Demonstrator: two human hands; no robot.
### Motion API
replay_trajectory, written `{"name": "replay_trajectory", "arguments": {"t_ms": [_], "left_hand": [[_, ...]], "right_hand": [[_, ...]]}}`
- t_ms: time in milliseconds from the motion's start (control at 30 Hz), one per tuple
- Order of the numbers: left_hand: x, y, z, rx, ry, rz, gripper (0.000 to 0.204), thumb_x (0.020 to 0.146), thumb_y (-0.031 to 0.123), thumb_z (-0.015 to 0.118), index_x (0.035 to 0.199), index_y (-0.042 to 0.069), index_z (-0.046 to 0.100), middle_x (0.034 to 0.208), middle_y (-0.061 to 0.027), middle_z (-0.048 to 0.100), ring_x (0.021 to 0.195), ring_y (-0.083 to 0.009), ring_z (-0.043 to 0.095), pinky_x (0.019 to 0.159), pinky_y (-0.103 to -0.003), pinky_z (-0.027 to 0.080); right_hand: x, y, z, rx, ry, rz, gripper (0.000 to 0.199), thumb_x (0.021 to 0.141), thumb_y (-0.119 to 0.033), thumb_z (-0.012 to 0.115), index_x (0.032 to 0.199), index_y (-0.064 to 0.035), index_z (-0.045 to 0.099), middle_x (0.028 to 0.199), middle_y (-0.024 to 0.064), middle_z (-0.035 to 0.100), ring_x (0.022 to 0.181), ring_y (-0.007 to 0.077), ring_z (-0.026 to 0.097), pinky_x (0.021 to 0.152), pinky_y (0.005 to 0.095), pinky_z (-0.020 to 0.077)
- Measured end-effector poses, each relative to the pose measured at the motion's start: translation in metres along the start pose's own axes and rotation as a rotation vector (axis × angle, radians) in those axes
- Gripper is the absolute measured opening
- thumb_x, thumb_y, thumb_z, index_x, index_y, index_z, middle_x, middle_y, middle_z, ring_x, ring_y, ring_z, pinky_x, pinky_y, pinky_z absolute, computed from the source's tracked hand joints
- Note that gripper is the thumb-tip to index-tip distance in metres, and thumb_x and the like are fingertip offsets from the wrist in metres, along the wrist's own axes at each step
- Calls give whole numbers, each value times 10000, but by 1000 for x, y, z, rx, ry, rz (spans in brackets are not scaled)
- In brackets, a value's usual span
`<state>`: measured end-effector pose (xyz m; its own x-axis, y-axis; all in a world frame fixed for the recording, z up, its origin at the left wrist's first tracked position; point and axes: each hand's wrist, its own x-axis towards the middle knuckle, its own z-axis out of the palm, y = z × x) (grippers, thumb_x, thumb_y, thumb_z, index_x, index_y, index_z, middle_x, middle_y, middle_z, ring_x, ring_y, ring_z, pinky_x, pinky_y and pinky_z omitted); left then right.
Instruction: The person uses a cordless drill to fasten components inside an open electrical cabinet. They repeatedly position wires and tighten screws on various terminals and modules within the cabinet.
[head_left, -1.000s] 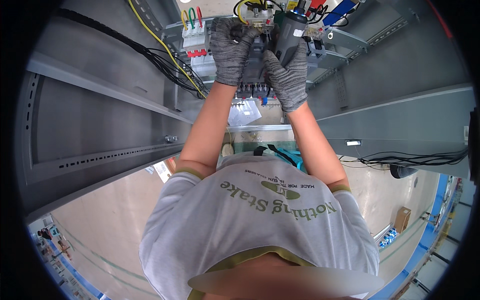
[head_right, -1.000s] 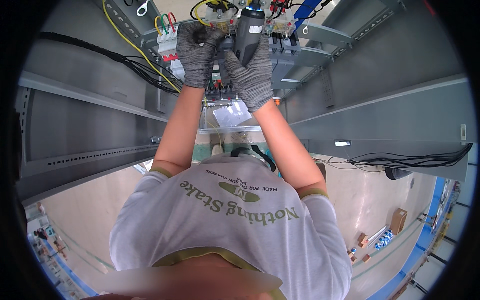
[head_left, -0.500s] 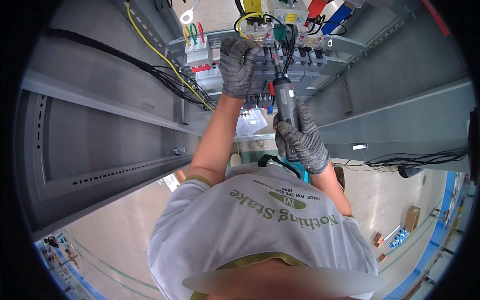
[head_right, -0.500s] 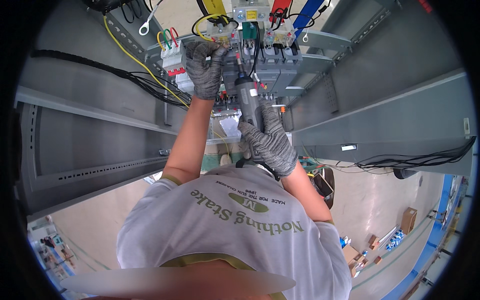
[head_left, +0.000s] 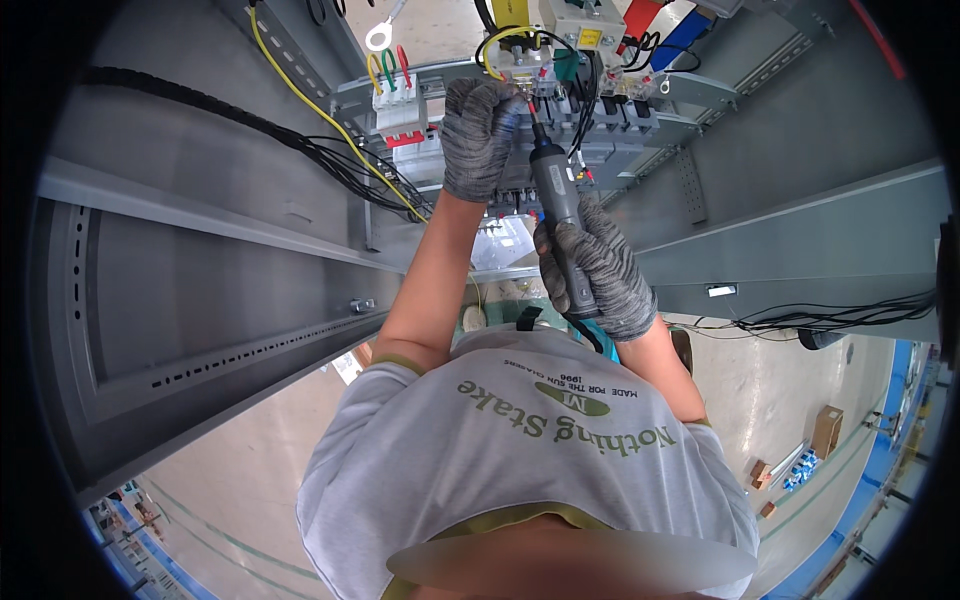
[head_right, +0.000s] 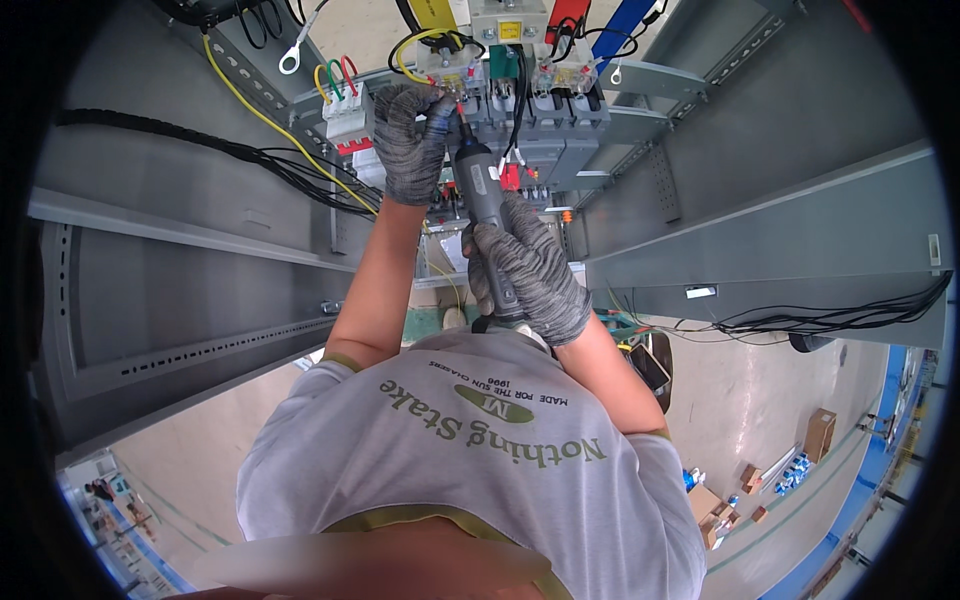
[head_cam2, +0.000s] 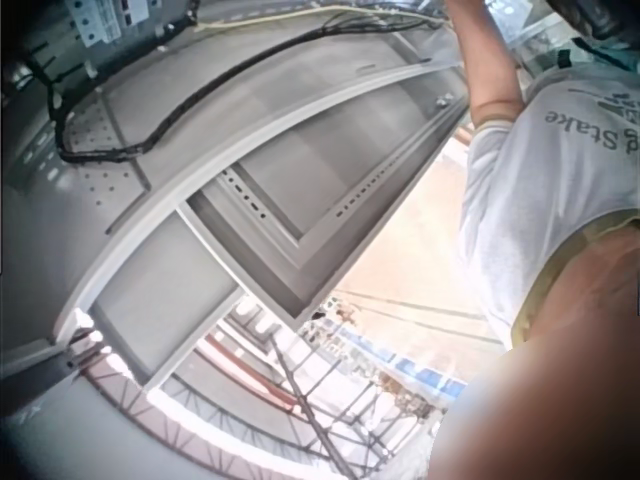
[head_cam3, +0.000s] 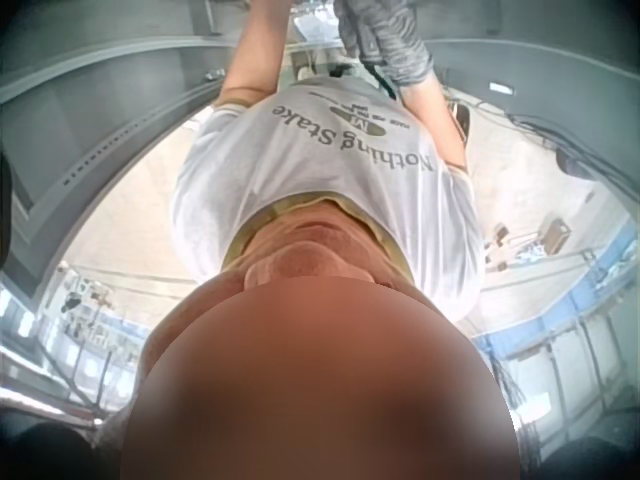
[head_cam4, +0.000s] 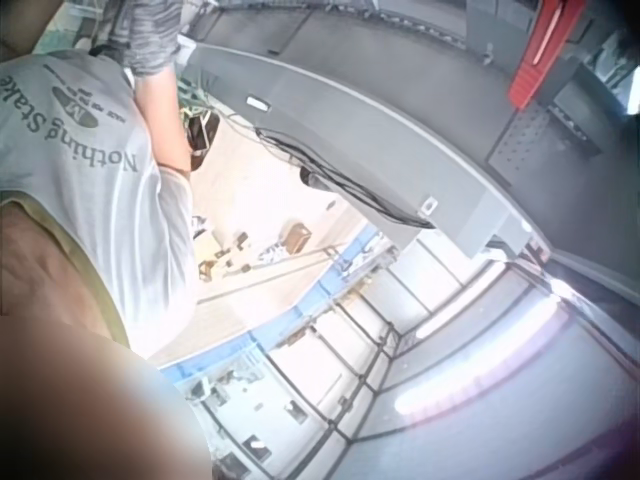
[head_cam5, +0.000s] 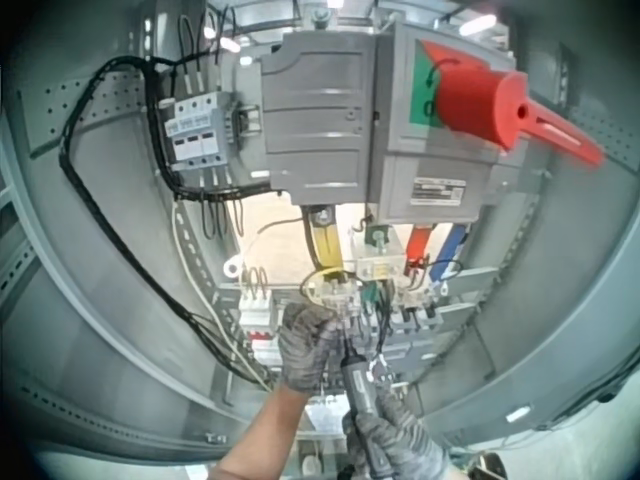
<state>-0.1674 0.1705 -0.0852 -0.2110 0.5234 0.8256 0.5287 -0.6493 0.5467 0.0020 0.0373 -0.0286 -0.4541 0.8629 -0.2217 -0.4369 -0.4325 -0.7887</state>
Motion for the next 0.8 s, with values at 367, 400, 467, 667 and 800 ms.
{"name": "replay_trajectory", "arguments": {"t_ms": [367,400,467,667,800], "left_hand": [[-2,-5,1,9,13,13,226,769,87,751,954,116,625,901,-98,603,821,-287,600,710,-398,506],[-1,-4,0,32,12,31,224,770,86,750,953,114,624,902,-99,602,818,-287,600,708,-398,505],[0,-1,-2,82,8,60,221,772,86,748,952,110,624,903,-100,601,811,-287,599,703,-399,502],[2,-4,-1,15,7,74,214,781,85,744,959,104,627,908,-97,604,808,-284,599,700,-390,500],[-1,-6,-2,-27,-9,20,216,775,84,750,955,98,631,903,-91,606,810,-270,604,692,-383,502]], "right_hand": [[2,3,13,-48,68,8,388,925,-158,569,1266,-77,400,832,60,566,521,142,566,420,270,455],[3,5,14,-45,76,18,400,926,-154,567,1280,-82,395,829,56,564,522,140,562,421,268,451],[4,8,16,-59,92,19,403,927,-143,564,1290,-90,395,825,50,559,522,137,557,419,269,443],[8,15,11,192,18,54,337,943,-264,537,1233,-116,451,844,58,570,527,163,575,413,287,477],[7,18,13,345,-10,25,331,934,-269,541,1215,-113,463,841,64,566,535,170,582,411,286,488]]}}
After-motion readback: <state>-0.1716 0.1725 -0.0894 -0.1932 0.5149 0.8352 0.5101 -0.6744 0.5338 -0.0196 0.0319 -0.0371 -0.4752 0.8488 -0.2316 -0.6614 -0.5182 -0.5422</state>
